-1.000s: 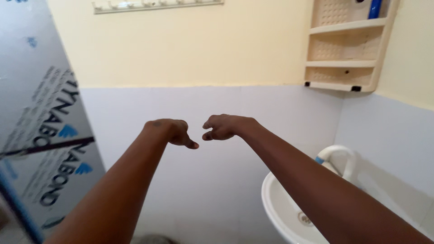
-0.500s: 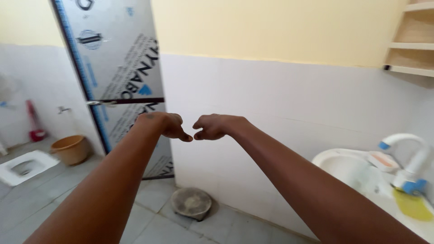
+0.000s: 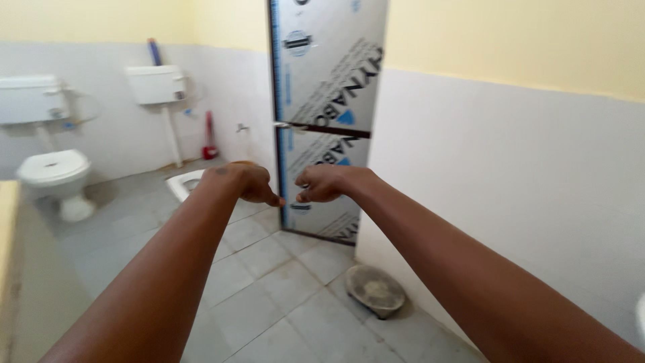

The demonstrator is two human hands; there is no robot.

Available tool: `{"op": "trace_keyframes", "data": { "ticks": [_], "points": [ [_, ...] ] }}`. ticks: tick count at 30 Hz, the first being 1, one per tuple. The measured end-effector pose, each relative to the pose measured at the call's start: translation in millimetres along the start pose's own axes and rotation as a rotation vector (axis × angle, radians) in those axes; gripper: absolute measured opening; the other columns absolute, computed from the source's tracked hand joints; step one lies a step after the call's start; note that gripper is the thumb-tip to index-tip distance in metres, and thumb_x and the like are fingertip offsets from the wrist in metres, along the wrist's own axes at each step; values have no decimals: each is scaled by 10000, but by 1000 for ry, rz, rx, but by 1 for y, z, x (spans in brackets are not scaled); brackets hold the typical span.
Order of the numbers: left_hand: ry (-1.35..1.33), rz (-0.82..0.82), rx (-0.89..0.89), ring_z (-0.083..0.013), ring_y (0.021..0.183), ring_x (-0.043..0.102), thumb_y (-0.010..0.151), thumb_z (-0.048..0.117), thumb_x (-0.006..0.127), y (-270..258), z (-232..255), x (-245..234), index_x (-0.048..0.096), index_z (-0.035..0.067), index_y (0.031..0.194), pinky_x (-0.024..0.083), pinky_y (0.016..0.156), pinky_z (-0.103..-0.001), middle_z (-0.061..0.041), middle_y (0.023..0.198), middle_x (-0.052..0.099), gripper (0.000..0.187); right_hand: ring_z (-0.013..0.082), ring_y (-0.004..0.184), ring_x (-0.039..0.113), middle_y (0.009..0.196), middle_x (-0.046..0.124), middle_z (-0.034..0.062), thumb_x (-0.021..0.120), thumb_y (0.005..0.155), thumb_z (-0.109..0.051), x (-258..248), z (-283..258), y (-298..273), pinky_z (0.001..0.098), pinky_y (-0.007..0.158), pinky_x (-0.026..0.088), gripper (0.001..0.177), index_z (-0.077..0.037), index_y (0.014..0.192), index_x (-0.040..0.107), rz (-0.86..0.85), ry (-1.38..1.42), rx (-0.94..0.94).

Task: The person wipes a wall-mounted corner shelf with a pink cloth, then wipes a white plastic container and a blue bottle on a countertop. The person places the container and bottle onto the shelf. The person continues wiping the countertop and other items.

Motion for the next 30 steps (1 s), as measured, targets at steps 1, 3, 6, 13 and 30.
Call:
{"op": "trace_keyframes", "data": {
  "ticks": [1, 3, 6, 13, 30],
  "points": [
    [-5, -3, -24, -305, 1363, 568, 838, 712, 655, -1, -21, 6, 586, 179, 1453, 472, 1101, -481, -81, 1486, 596, 817, 300, 1352, 552, 1461, 595, 121, 600, 974, -437, 1, -18, 15, 409, 1083, 470, 629, -98, 1495, 502, -6, -11, -26],
    [-18, -12, -78, -304, 1343, 589, 836, 712, 655, -1, -63, 18, 613, 175, 1433, 481, 1091, -472, -81, 1465, 619, 804, 292, 1324, 587, 1437, 617, 117, 599, 978, -432, 4, -54, 43, 408, 1068, 484, 614, -88, 1480, 518, -21, -13, -74],
    [-27, -27, -172, -300, 1338, 594, 845, 695, 653, -5, -129, 43, 624, 170, 1427, 483, 1089, -484, -68, 1467, 618, 784, 303, 1266, 627, 1361, 669, 125, 576, 989, -430, 13, -120, 74, 422, 1040, 502, 542, -98, 1418, 594, -45, -77, -137],
    [-103, -86, -353, -319, 1356, 574, 869, 692, 653, -23, -270, 99, 600, 164, 1452, 478, 1093, -497, -80, 1490, 606, 789, 290, 1277, 552, 1418, 569, 39, 584, 946, -467, 35, -261, 127, 447, 998, 491, 561, -195, 1432, 517, -41, -72, -339],
    [-95, -188, -743, -336, 1279, 621, 883, 686, 620, -114, -599, 191, 712, 83, 1309, 475, 1073, -477, -123, 1371, 687, 745, 306, 1322, 555, 1426, 606, 60, 569, 972, -470, 71, -559, 319, 451, 1055, 491, 554, -180, 1444, 556, -134, -91, -794]
  ]
}}
Point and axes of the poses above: each hand's wrist, its own y-axis towards the middle knuckle, its own x-axis out of the palm, z = x × y, the point moved 10 cm from there along y, towards the middle knuckle
